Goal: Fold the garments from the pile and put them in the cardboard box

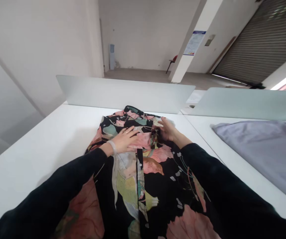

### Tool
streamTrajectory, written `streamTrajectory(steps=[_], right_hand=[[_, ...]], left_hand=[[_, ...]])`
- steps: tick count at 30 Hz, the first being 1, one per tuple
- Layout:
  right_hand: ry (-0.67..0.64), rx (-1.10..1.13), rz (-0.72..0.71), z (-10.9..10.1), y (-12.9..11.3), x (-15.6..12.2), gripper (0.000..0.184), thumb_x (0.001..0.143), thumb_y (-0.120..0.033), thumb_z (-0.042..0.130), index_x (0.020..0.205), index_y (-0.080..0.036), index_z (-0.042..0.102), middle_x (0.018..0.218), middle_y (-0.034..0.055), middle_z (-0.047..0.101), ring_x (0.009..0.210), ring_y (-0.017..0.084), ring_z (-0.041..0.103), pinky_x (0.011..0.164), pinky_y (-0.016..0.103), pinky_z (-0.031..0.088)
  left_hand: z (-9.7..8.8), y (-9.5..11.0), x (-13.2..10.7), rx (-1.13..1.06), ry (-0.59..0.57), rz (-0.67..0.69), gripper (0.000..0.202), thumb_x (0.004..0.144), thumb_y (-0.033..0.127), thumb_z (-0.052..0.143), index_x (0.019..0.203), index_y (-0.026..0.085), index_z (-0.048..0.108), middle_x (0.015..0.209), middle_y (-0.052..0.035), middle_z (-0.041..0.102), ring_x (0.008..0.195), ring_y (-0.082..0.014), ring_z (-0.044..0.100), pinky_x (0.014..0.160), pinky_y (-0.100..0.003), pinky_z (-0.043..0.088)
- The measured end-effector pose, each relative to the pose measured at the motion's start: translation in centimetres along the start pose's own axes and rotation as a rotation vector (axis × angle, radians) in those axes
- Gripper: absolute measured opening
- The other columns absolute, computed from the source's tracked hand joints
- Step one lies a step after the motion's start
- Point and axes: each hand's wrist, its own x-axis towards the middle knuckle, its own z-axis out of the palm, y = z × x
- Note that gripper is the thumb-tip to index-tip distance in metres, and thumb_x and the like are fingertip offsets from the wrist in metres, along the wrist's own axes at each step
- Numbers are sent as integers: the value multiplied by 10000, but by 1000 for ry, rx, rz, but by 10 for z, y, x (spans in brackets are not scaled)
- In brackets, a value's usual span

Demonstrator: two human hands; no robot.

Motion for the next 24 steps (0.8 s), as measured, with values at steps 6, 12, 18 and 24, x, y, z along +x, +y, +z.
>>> streamTrajectory(steps=[6, 12, 18, 24], right_hand=[[4, -220, 36, -18, 22, -9, 400, 796, -486, 630, 1042, -170, 642, 966, 91, 687, 846, 208, 651, 719, 276, 502], [-138, -670, -36, -25, 13, -16, 173, 684, -273, 709, 829, -176, 714, 790, 50, 699, 720, 181, 612, 620, 246, 420], [-73, -581, -168, -31, -9, -28, 214, 859, -214, 471, 916, -159, 669, 864, 49, 697, 782, 159, 608, 686, 230, 438], [-122, -330, -133, -48, 1, -42, 342, 841, -456, 573, 840, -129, 674, 748, 47, 657, 688, 150, 571, 634, 249, 434]], left_hand=[[11, -64, -77, 20, -91, -468, 746, 751, 467, 672, 1407, 187, 457, 1534, -178, 350, 1446, -414, 211, 1123, -580, 294], [8, -112, -100, -17, -29, -521, 557, 856, 493, 472, 1305, 173, 552, 1424, -158, 497, 1354, -295, 416, 1145, -442, 305], [8, -143, -41, 11, 4, -540, 478, 835, 268, 459, 1291, 195, 580, 1437, -127, 511, 1355, -276, 413, 1155, -451, 267], [20, -158, -22, 34, -26, -647, 451, 851, 201, 410, 1245, 256, 621, 1356, -115, 592, 1339, -348, 392, 1077, -609, 258]])
